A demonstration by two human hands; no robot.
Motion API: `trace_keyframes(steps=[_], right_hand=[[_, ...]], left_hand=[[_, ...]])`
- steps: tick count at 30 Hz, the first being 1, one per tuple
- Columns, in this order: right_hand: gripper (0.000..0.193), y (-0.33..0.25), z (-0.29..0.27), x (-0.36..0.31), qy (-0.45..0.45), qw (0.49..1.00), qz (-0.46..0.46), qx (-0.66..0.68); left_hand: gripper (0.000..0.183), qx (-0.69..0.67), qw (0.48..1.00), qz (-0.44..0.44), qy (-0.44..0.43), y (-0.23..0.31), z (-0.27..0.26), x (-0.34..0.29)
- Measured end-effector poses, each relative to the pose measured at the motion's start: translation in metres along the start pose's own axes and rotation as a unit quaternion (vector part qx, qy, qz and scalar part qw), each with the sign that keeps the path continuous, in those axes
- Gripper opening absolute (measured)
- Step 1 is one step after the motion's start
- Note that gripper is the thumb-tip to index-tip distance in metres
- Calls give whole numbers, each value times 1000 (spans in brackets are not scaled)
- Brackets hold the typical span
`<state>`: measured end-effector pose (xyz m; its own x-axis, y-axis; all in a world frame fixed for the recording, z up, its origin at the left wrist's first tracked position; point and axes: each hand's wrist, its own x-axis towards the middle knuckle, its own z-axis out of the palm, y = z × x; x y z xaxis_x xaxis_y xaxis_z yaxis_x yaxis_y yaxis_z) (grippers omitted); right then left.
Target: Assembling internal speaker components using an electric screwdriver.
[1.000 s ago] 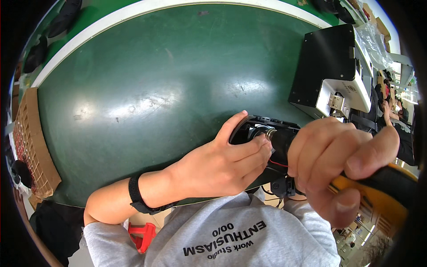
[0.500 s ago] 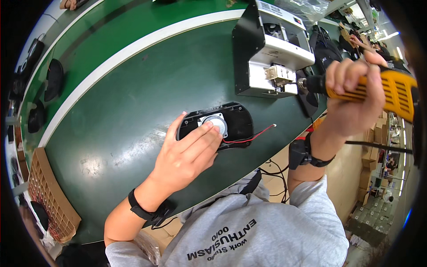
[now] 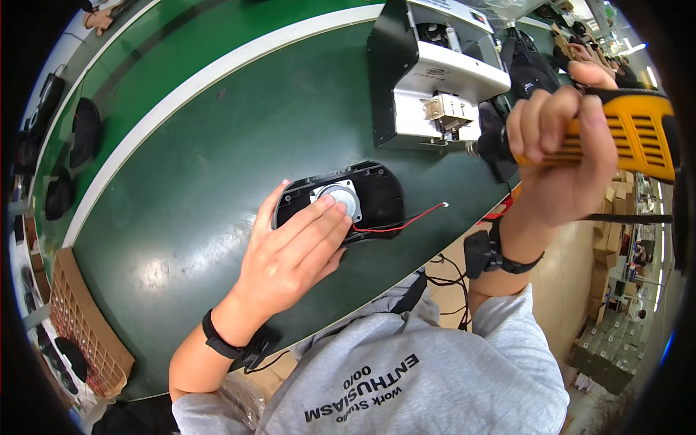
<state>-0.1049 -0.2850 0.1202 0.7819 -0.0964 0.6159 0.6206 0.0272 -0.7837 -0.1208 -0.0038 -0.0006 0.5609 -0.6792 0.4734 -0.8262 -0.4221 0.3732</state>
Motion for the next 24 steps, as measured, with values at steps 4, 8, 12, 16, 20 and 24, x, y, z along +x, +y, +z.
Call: trace_keyframes(steps=[4,8,12,16,20,24], right_hand=[[38,-21,14,-16,-88,991,0,97],[38,-28,40,-25,-197,980,-2,18],[41,-6,54,-49,-134,986,30,98],[41,-11,58,-56,-132,986,48,91],[41,-9,56,-60,-132,986,56,87],[41,-12,51,-64,-134,986,61,81]], left_hand=[[39,-15,1000,6,11,-1,3,2],[48,-16,1000,2,0,-3,2,-2],[46,-17,1000,6,3,-3,3,-3],[44,-21,1000,7,5,-3,3,-3],[42,-27,1000,4,4,-3,2,-4],[42,-26,1000,7,5,-4,1,-2]])
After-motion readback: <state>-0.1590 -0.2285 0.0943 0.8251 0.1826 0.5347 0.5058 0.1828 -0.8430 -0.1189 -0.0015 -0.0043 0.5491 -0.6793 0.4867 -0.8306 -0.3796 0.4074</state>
